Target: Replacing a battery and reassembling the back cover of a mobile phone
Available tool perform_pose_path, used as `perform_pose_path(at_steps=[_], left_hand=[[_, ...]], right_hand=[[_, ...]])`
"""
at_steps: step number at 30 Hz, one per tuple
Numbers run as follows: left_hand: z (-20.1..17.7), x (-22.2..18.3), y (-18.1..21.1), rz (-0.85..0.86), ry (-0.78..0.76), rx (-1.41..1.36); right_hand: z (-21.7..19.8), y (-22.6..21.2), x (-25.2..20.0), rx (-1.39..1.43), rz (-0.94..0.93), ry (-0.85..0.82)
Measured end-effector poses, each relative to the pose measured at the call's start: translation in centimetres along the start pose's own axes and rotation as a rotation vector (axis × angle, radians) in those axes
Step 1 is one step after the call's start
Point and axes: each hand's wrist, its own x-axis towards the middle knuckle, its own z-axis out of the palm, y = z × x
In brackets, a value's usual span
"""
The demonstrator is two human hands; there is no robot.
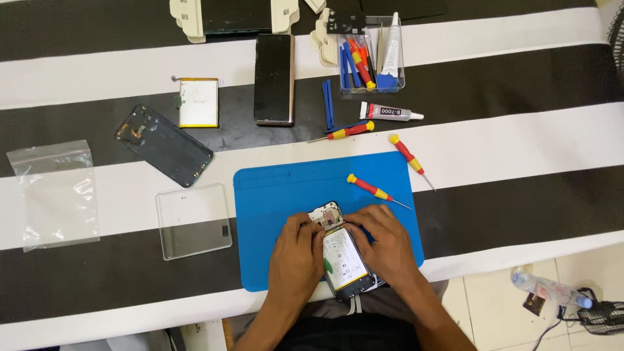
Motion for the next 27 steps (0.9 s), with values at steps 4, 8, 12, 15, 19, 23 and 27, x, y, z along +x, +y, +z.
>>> perform_pose_path(at_steps=[4, 8, 12, 15, 19, 23, 27], left_hand=[[-0.6, 0.0, 0.3, 0.044, -0.015, 0.004], [-1.0, -0.1, 0.2, 0.061, -0.029, -0.008], [-2.3, -0.6, 0.3, 0.102, -0.020, -0.039], [-2.8, -1.1, 0.2, 0.125, 0.010, -0.036], [-2.8, -2.0, -0.4, 0.165, 0.050, 0.027], [-2.2, -3.0, -1.4, 0.165, 0.041, 0.033], [-2.2, -3.1, -1.7, 0.183, 0.026, 0.018]], right_hand=[[0.1, -0.1, 0.2, -0.020, -0.013, 0.013], [-0.1, -0.4, 0.3, 0.021, -0.060, 0.030], [-0.1, -0.4, -0.1, 0.011, -0.062, 0.045], [-0.2, -0.3, -0.1, 0.017, -0.076, 0.054], [-0.4, -0.8, 0.2, 0.005, -0.102, 0.045], [-0.2, -0.4, -0.1, -0.003, -0.090, 0.038], [-0.1, -0.4, -0.2, -0.001, -0.063, 0.034]])
